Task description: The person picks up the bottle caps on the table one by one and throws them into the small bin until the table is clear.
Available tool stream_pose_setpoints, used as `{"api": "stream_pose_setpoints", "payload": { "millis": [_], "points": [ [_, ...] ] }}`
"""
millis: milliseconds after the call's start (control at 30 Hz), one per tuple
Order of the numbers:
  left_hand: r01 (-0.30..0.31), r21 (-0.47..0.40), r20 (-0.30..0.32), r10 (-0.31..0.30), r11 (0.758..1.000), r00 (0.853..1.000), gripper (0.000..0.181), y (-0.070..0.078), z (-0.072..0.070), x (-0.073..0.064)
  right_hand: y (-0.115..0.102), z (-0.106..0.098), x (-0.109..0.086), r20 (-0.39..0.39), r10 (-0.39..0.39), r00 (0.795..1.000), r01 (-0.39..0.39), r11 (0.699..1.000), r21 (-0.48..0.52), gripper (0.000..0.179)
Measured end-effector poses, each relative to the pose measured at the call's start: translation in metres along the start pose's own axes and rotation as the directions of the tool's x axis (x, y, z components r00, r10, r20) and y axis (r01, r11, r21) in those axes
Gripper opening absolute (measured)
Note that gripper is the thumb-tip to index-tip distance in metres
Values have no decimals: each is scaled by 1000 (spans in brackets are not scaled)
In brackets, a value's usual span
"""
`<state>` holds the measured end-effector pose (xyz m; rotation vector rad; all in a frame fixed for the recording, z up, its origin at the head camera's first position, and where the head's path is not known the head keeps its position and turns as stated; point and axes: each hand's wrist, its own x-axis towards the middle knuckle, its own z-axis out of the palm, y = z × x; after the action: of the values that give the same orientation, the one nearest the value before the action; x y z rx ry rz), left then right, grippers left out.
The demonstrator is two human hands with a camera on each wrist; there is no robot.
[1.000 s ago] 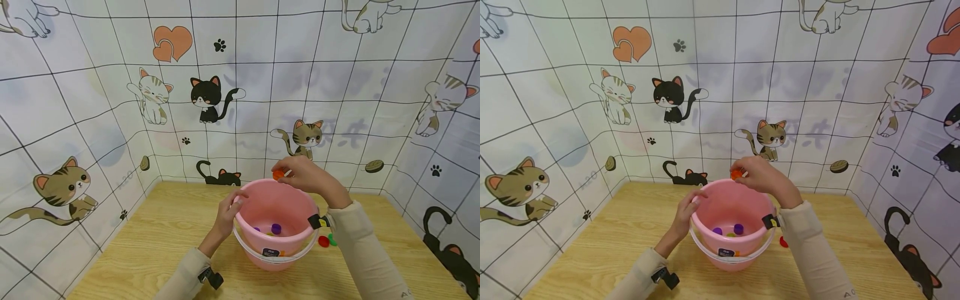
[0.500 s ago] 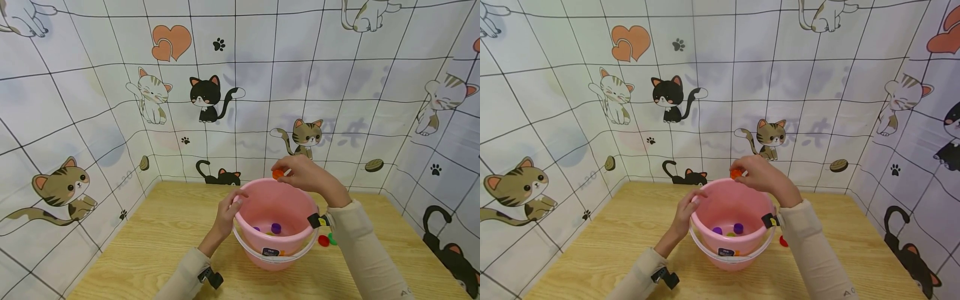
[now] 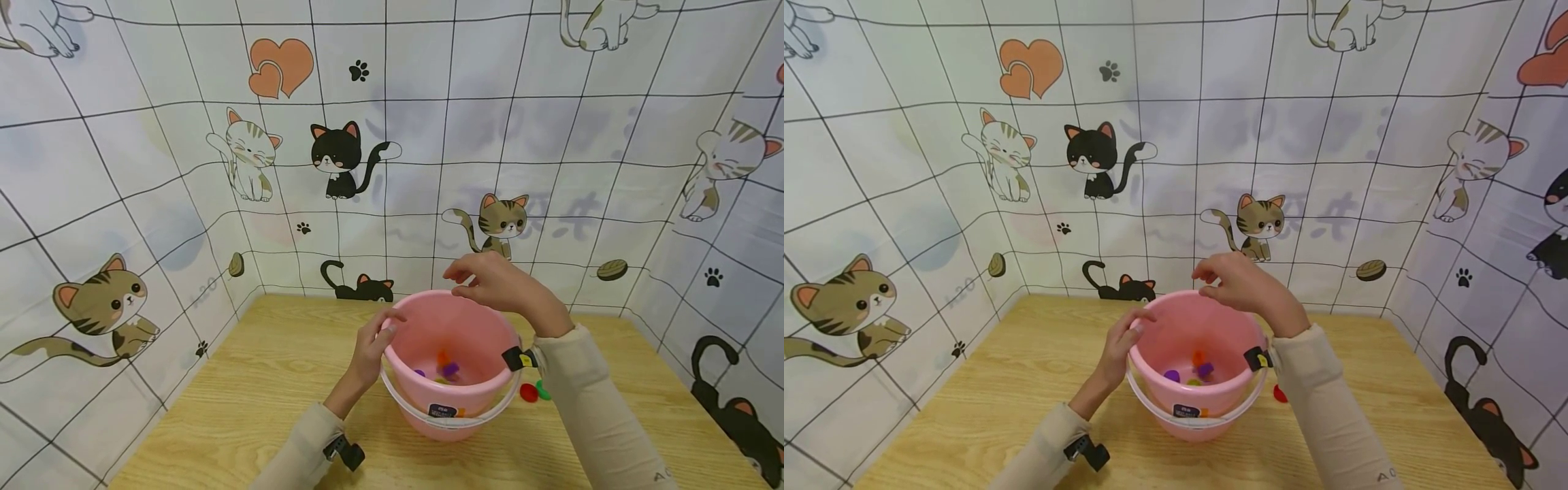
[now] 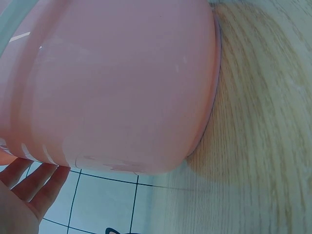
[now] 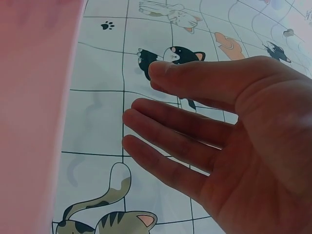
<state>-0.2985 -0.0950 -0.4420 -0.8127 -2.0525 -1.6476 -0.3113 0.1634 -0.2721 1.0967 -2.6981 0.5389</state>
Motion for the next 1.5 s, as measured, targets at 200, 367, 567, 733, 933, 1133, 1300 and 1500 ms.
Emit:
{"api": "stream_pose_setpoints", "payload": {
  "millis": [200, 367, 567, 733, 933, 1133, 1300, 1500],
  "points": [
    [6, -20, 8, -6, 1000, 1000, 33, 0, 0, 1, 0, -1, 0, 0, 5, 1000, -5, 1000, -6, 27],
    [5, -21, 5, -5, 1000, 1000, 32, -1, 0, 1, -1, -1, -2, -1, 8, 1000, -8, 1000, -9, 28],
    [-1, -24, 5, 1, 1000, 1000, 30, -1, 1, 2, -1, -2, -8, 2, 22, 1000, -22, 1000, -11, 27],
    [-1, -41, 8, 1, 999, 1000, 31, 0, 1, 1, 2, -3, -14, 6, 44, 999, -44, 999, -3, 27],
    [-4, -37, 5, 4, 999, 1000, 31, 1, 1, 1, 12, -4, -24, -8, 39, 999, -39, 999, -4, 27],
    [-8, -36, 8, 9, 999, 1000, 31, 0, 1, 2, 21, -6, -34, -31, 65, 997, -65, 998, 12, 25],
    [2, -30, 4, -2, 1000, 1000, 31, -2, 1, 1, 26, -6, -43, -46, 66, 997, -65, 998, 17, 24],
    [0, -42, 6, 1, 999, 1000, 33, -3, 1, -1, 32, -5, -55, -52, 97, 994, -96, 995, 22, 23]
  ]
}}
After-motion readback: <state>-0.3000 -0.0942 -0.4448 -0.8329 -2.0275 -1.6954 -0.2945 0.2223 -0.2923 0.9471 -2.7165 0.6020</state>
